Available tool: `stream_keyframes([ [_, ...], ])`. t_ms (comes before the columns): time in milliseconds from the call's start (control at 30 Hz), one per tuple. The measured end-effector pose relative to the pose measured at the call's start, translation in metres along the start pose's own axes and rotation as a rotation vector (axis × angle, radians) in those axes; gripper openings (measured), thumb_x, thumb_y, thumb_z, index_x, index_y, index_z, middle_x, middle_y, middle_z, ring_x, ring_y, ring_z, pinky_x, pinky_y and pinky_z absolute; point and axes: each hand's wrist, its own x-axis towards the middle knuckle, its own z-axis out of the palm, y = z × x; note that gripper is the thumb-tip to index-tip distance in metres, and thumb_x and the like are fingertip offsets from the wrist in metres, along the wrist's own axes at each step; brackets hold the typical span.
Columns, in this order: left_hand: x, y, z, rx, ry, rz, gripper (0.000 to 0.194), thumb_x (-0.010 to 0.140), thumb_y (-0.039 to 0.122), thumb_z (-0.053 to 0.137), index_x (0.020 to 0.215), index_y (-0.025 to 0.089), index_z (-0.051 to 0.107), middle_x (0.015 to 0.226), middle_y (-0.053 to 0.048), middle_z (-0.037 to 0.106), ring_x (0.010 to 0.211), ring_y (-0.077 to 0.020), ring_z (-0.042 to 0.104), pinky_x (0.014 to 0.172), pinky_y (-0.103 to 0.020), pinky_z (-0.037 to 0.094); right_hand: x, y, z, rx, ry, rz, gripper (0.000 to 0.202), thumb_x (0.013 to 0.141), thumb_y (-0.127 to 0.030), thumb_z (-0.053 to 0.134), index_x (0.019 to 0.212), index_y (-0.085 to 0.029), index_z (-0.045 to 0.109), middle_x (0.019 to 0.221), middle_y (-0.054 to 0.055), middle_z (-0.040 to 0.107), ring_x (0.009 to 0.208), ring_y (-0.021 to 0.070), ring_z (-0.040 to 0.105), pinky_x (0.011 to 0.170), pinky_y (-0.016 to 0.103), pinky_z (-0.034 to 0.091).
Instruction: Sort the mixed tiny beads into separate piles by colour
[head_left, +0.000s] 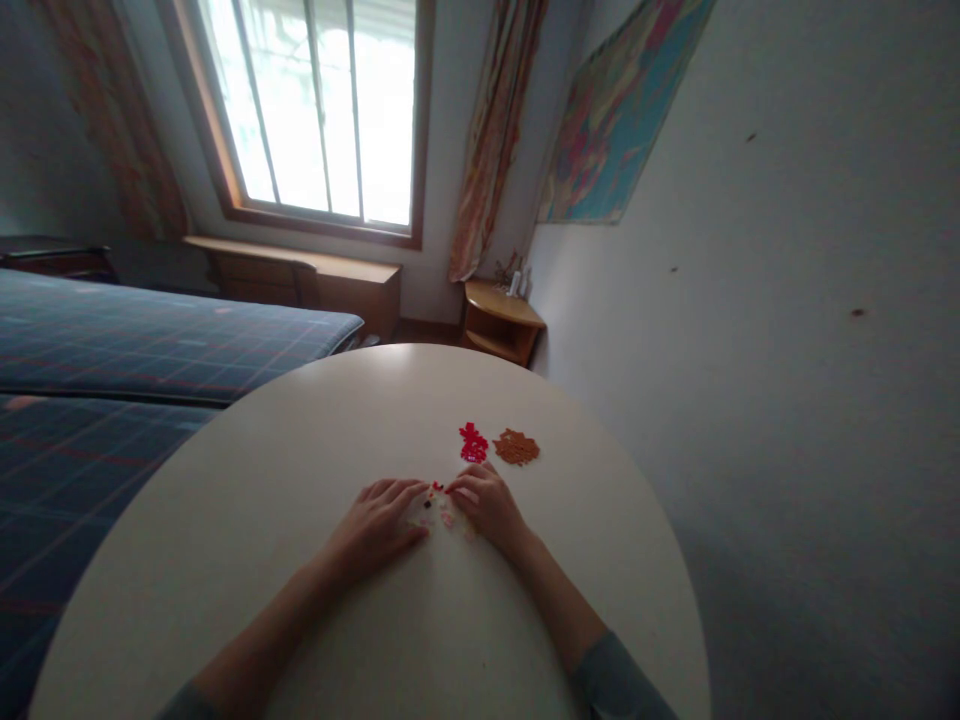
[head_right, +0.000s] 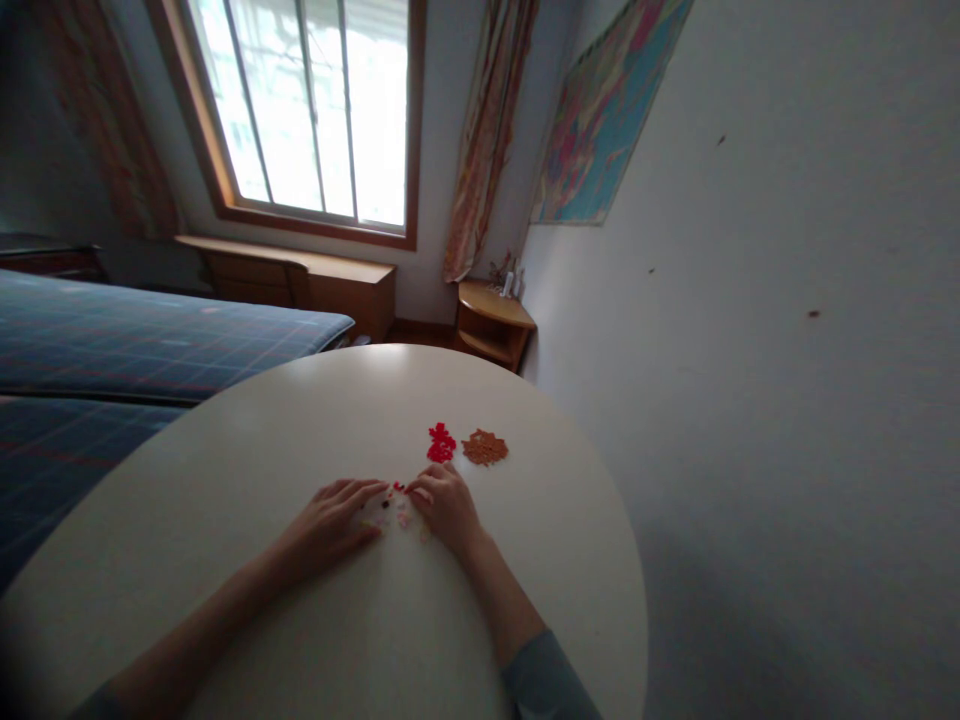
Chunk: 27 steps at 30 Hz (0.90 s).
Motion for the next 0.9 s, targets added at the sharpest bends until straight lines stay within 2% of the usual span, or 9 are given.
stream_keyframes([
  [200, -0.001, 0.002, -0.001, -0.003, 0.009, 0.005, 0.044, 0.077, 0.035, 0.052, 0.120, 0.027, 0.044, 0.119, -0.003, 0.054, 0.107, -0.0228, 0.047, 0.092, -0.039, 0.035, 0.001, 0.001, -0.002, -0.005, 0.113, 0.123, 0.008, 0.076, -0.017, 0.059, 0.075, -0.020, 0.065, 0.079, 0.003, 0.060, 0.082, 0.0163, 0.051, 0.076, 0.028, 0.040],
  [633, 0.000, 0.003, -0.003, 0.010, -0.016, -0.018, 0.043, 0.076, 0.032, 0.053, 0.118, 0.026, 0.044, 0.120, -0.003, 0.054, 0.107, -0.0226, 0.046, 0.092, -0.039, 0.035, 0.001, 0.022, -0.009, -0.193, 0.164, 0.305, 0.011, 0.077, -0.020, 0.052, 0.074, -0.017, 0.063, 0.082, 0.007, 0.059, 0.083, 0.0212, 0.049, 0.079, 0.035, 0.038],
  [900, 0.000, 0.000, -0.001, 0.010, -0.011, -0.008, 0.044, 0.077, 0.034, 0.053, 0.119, 0.027, 0.044, 0.120, -0.002, 0.053, 0.107, -0.0229, 0.047, 0.091, -0.039, 0.036, 0.000, 0.035, -0.006, -0.188, 0.242, 0.355, 0.011, 0.073, -0.018, 0.050, 0.067, -0.018, 0.059, 0.074, 0.005, 0.055, 0.071, 0.0170, 0.051, 0.070, 0.029, 0.042],
])
